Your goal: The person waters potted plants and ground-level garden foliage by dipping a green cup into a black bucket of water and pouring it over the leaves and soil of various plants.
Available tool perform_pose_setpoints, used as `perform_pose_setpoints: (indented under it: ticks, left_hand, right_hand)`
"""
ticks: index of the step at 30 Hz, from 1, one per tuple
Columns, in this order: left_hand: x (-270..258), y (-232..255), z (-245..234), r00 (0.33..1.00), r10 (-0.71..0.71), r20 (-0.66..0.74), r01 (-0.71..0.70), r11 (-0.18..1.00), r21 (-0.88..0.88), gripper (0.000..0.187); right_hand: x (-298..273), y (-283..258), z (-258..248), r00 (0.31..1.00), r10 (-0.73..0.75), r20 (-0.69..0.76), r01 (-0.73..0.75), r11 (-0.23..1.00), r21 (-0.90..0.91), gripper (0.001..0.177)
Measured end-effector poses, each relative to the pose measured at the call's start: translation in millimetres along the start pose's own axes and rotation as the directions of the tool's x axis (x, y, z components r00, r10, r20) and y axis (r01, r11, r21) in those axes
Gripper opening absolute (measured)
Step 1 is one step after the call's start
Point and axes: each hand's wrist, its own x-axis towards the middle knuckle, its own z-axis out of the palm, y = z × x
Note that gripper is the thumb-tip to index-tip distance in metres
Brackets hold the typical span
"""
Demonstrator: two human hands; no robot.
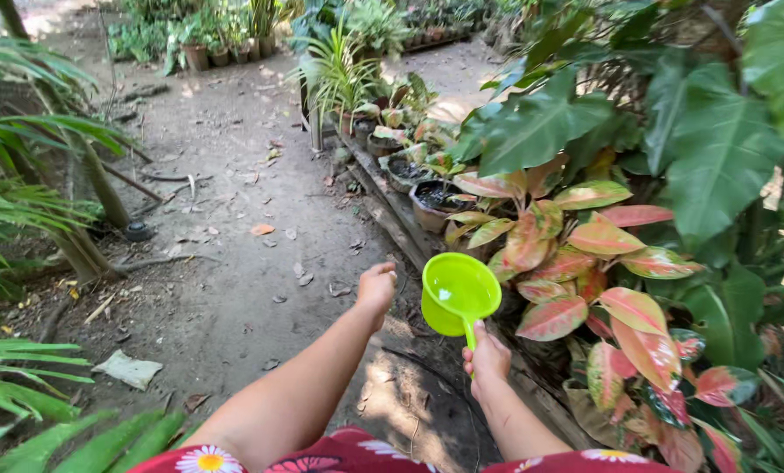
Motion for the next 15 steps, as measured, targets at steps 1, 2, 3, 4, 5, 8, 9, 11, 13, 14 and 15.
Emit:
perform_pose_setpoints:
  ticks: [1,2,3,4,5,8,9,11,13,14,15]
  left_hand:
    - [9.3,-4.4,-9.3,1.0,-0.013,-0.007,0.013,1.0,-0.001,0.041]
    - [24.6,0.5,-20.1,0.999,-0.036,-0.012,0.036,0.999,-0.013,0.04]
    - [39.5,5.4,-30.4,0.998,-0.06,-0.016,0.059,0.998,-0.024,0.04]
    - [51.2,4.9,-39.7,0.998,-0.063,-0.027,0.063,0.998,-0.029,0.04]
    - [63.4,4.2,-48.7,0.998,-0.059,-0.021,0.058,0.996,-0.074,0.039]
    - [96.1,2.0,-76.8,0.996,-0.071,-0.048,0.067,0.996,-0.065,0.038]
    - [109.3,3.6,-85.6,0.994,-0.084,-0.069,0.083,0.997,-0.007,0.039]
    - [136.2,2.3,-102.0,0.993,-0.086,-0.078,0.082,0.996,-0.047,0.039]
    - [171.0,6.5,-115.9,0.994,-0.072,-0.086,0.065,0.994,-0.083,0.039]
    - [188.5,7.5,-121.1,0.991,-0.092,-0.1,0.086,0.995,-0.057,0.04]
    - [207.1,8.1,-124.9,0.987,-0.111,-0.114,0.108,0.994,-0.031,0.04]
  right_hand:
    - [5.2,-0.3,15.0,1.0,-0.004,0.002,0.004,1.0,-0.008,0.034]
    - [12.5,-6.9,36.5,1.0,-0.021,0.013,0.021,1.0,-0.009,0.036]
    - [18.5,-12.2,55.7,0.999,-0.026,0.024,0.026,1.0,-0.012,0.036]
    - [24.0,-13.5,70.0,1.0,-0.02,0.023,0.02,1.0,-0.02,0.036]
    - [30.4,-14.3,83.5,1.0,-0.014,0.021,0.014,1.0,-0.028,0.037]
    - [53.2,-18.7,130.0,1.0,-0.007,0.019,0.007,1.0,0.005,0.033]
    - [64.3,-22.2,148.6,0.999,-0.007,0.032,0.007,1.0,0.001,0.033]
    - [86.2,-22.8,174.2,0.999,-0.035,0.032,0.035,0.999,-0.011,0.04]
    - [110.8,-26.1,199.7,0.998,-0.038,0.046,0.04,0.999,-0.037,0.038]
    - [124.7,-28.3,213.5,0.998,-0.045,0.054,0.048,0.997,-0.056,0.037]
    - [139.2,-30.3,228.4,0.997,-0.048,0.064,0.052,0.997,-0.055,0.037]
